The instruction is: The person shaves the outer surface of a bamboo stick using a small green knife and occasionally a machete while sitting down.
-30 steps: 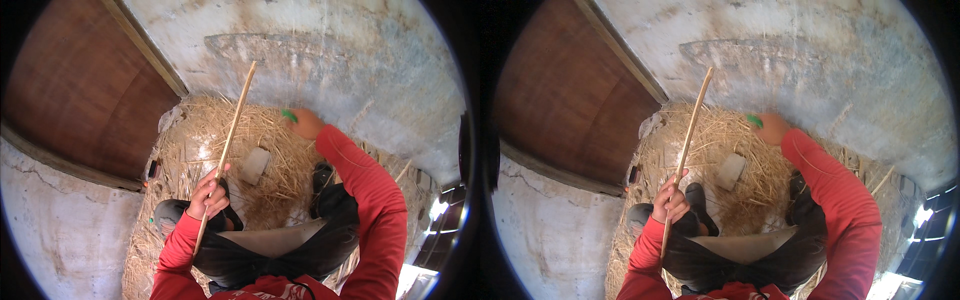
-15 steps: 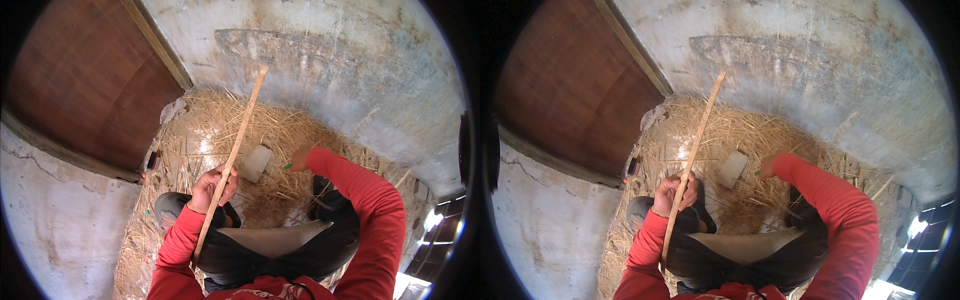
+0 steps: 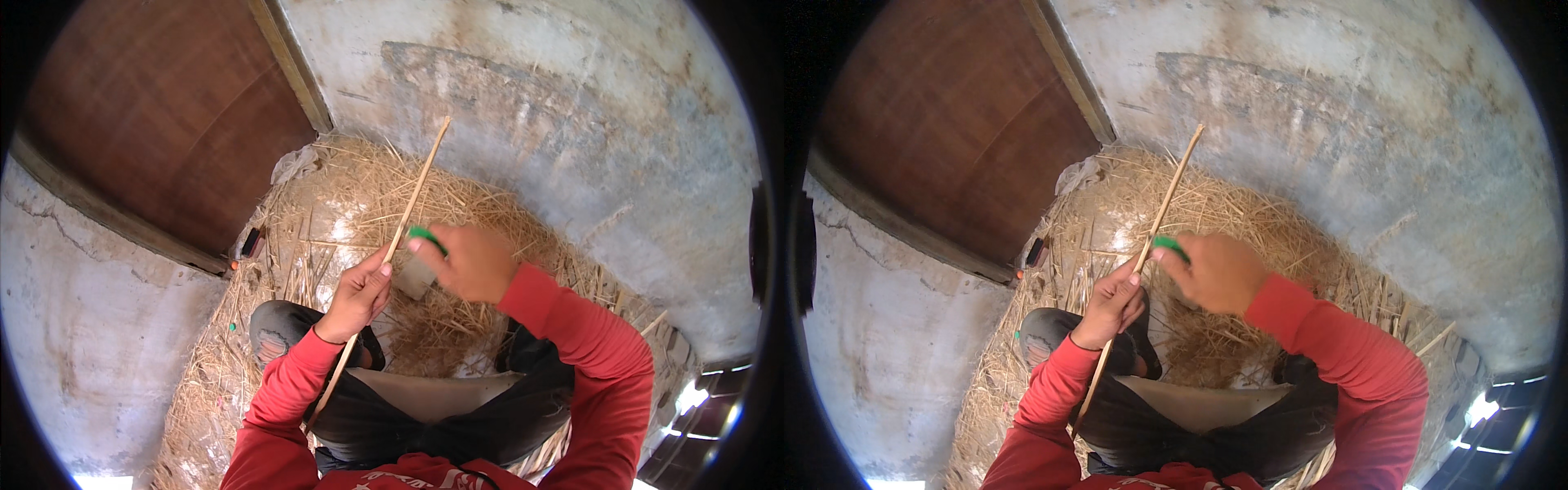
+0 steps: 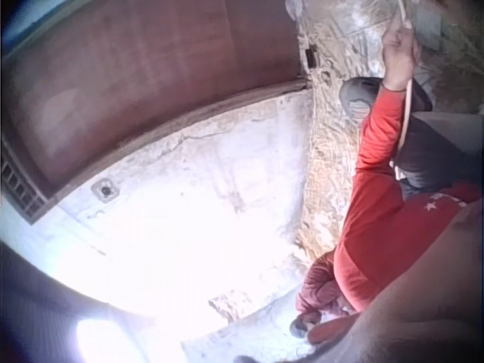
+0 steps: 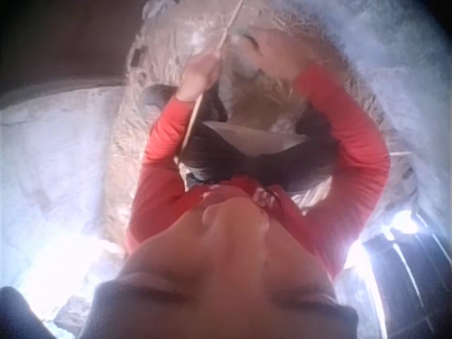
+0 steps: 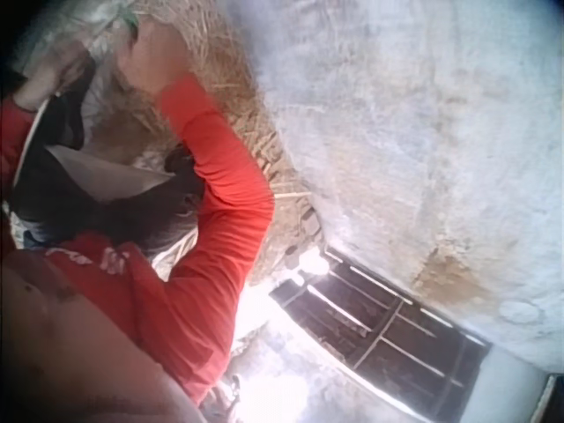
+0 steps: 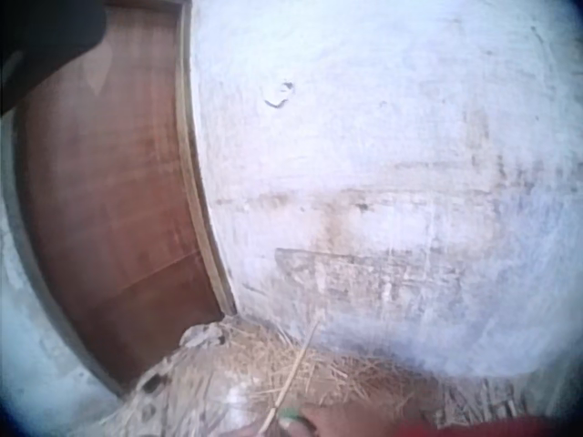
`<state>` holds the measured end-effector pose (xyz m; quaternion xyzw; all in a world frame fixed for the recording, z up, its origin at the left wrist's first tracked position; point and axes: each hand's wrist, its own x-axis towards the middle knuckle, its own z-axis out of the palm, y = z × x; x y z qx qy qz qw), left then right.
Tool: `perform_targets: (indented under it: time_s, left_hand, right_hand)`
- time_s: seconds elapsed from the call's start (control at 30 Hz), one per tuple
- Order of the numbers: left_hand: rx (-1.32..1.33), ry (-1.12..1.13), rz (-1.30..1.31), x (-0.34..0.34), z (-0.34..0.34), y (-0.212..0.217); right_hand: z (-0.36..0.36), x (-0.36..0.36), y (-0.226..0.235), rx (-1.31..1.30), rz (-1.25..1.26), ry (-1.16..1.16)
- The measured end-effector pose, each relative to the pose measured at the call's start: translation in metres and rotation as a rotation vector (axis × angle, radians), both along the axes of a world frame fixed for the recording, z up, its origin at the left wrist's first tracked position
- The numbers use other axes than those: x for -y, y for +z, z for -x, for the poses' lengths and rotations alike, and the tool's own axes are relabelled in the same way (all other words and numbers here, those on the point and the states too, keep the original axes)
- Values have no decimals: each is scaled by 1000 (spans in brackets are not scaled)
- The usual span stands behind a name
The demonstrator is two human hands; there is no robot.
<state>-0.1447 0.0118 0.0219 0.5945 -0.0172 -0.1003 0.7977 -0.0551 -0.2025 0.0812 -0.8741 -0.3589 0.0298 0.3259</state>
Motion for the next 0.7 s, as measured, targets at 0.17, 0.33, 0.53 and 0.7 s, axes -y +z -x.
perform_targets:
  time_s: [0.17, 0.33, 0.53, 0.7]
  left_hand:
    - [31, 8, -96, 1, 5, -8]
    - [-2, 51, -203, -3, 6, -11]
    - [35, -67, -264, 2, 17, -5]
    - [116, -123, -135, -9, 34, -9]
  right_hand:
    - [-3, -8, -27, -89, 37, -7]
    - [-13, -4, -33, -60, 63, -26]
    - [-98, 37, -59, -13, -8, -470]
    - [-149, 159, -35, 4, -155, -862]
